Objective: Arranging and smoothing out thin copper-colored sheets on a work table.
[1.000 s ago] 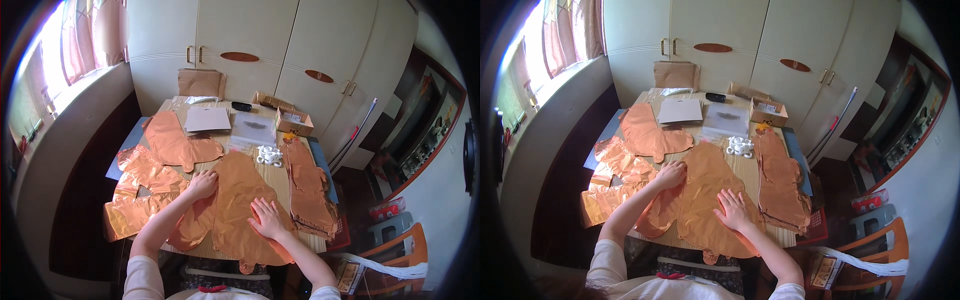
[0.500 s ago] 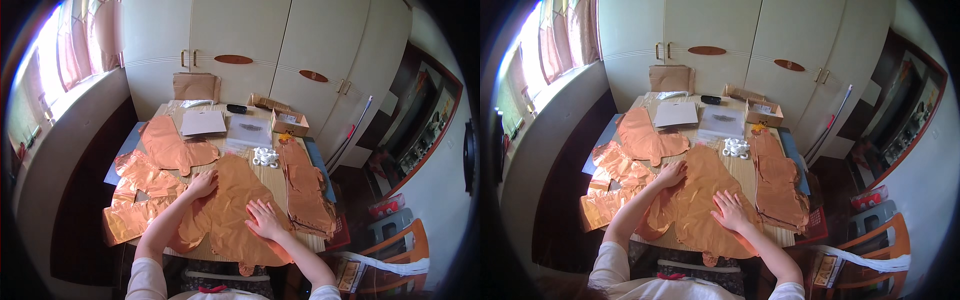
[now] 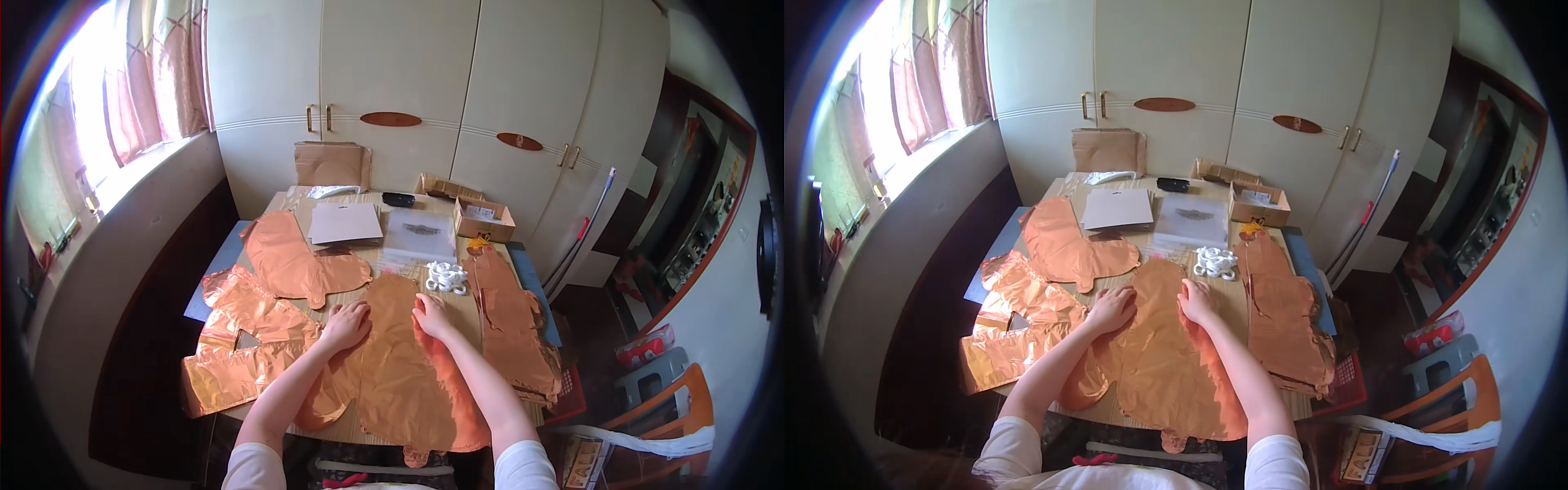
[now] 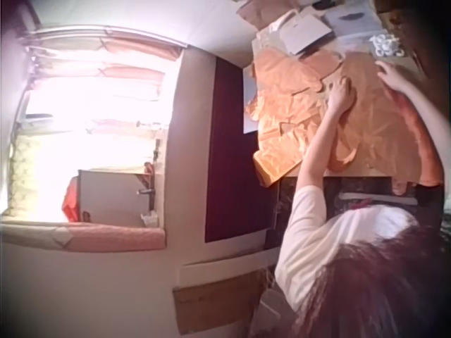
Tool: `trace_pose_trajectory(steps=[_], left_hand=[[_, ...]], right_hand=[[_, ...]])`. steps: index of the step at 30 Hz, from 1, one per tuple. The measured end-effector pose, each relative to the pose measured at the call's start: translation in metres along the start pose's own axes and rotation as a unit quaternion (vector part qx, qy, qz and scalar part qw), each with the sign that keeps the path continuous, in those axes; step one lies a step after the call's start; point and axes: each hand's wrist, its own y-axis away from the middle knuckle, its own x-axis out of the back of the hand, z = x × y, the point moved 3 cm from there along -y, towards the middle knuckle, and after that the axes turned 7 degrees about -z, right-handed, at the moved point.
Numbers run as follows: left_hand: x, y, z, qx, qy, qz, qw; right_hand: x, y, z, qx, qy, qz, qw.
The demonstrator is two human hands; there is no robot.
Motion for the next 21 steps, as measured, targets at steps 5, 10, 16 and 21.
trace_pose_trajectory(steps=[5,10,16,21], left_hand=[[0.002,0.007,-0.003,0.003,0.004,-0.007,1.000],[0.001,0.005,0.000,0.003,-0.003,-0.001,1.000],[0.003,0.006,-0.002,0.027,0.031,-0.027,0.999],[0.028,-0.008,0.008,-0.004,0.050,-0.039,0.998]], right_hand=[[-0.013,-0.004,-0.004,0.022,-0.013,0.014,1.000],[-0.005,0.000,-0.001,0.044,-0.021,0.034,0.998],[0.039,0.044,-0.008,0.020,0.051,-0.005,0.998],[0.064,0.078,-0.035,-0.028,0.152,-0.094,0.984]])
